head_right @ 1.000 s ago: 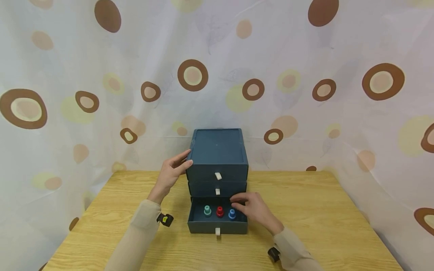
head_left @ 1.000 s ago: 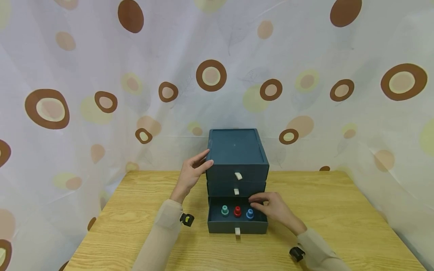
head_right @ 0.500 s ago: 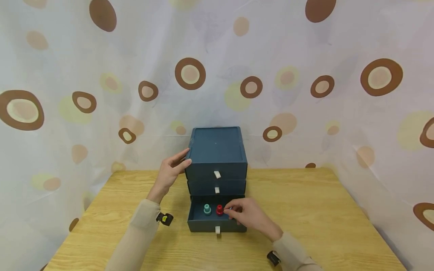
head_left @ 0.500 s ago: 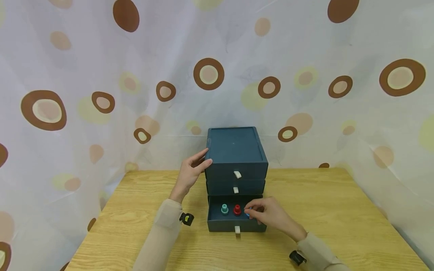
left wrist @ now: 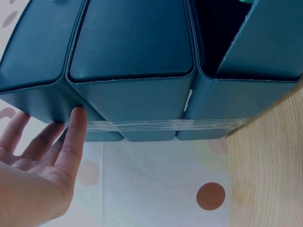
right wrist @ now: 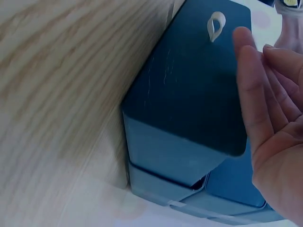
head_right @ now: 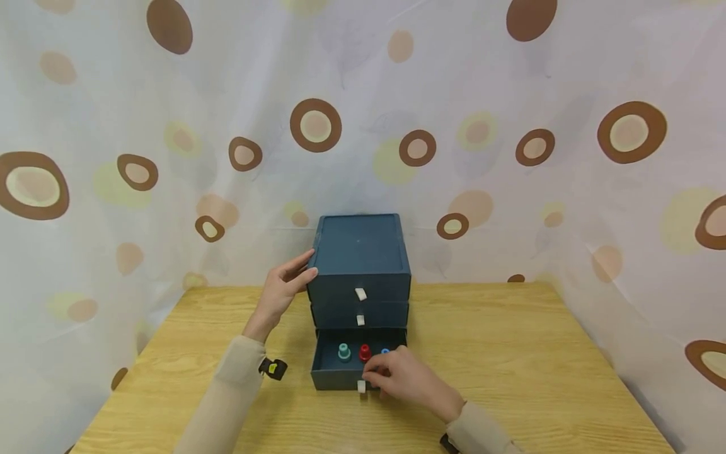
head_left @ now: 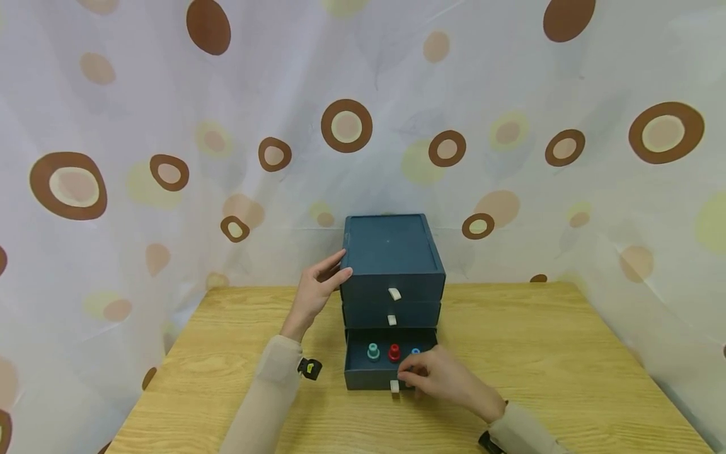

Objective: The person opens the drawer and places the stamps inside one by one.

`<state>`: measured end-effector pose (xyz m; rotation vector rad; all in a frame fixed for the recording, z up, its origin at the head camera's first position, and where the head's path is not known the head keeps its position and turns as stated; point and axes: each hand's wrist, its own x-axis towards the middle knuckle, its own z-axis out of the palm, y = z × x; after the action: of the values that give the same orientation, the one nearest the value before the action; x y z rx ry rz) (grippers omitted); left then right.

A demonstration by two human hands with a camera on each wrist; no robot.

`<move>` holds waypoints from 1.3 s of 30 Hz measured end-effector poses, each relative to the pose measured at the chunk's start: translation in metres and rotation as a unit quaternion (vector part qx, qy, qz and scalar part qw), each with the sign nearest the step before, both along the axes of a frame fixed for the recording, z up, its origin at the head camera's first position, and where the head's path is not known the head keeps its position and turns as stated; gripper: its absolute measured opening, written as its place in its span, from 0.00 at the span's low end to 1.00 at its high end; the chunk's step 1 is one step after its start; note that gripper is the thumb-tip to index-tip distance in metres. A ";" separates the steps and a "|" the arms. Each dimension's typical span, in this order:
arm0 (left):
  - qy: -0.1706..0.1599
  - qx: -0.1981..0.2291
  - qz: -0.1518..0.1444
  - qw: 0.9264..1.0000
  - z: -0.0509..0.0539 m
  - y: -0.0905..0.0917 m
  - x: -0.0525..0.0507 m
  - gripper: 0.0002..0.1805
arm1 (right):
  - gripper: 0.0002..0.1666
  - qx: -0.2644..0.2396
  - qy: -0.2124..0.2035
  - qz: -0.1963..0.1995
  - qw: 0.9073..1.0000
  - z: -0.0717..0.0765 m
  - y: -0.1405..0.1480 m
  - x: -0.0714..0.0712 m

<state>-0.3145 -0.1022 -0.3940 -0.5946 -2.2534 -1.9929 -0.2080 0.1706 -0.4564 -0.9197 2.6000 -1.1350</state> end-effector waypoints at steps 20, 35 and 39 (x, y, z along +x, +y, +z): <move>0.001 0.001 0.000 1.000 -0.001 -0.001 -0.001 0.29 | 0.15 0.081 0.007 0.050 0.995 -0.012 -0.016 0.005; 0.000 0.002 -0.003 1.000 0.000 0.000 0.000 0.29 | 0.12 0.088 0.053 0.018 0.994 -0.013 -0.021 -0.002; -0.004 0.004 -0.008 1.000 -0.001 -0.001 -0.001 0.29 | 0.12 0.081 0.064 0.011 0.995 -0.015 -0.020 -0.007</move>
<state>-0.3153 -0.1031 -0.3950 -0.6056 -2.2509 -2.0143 -0.2148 0.1505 -0.4709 -1.0138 2.7261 -0.8709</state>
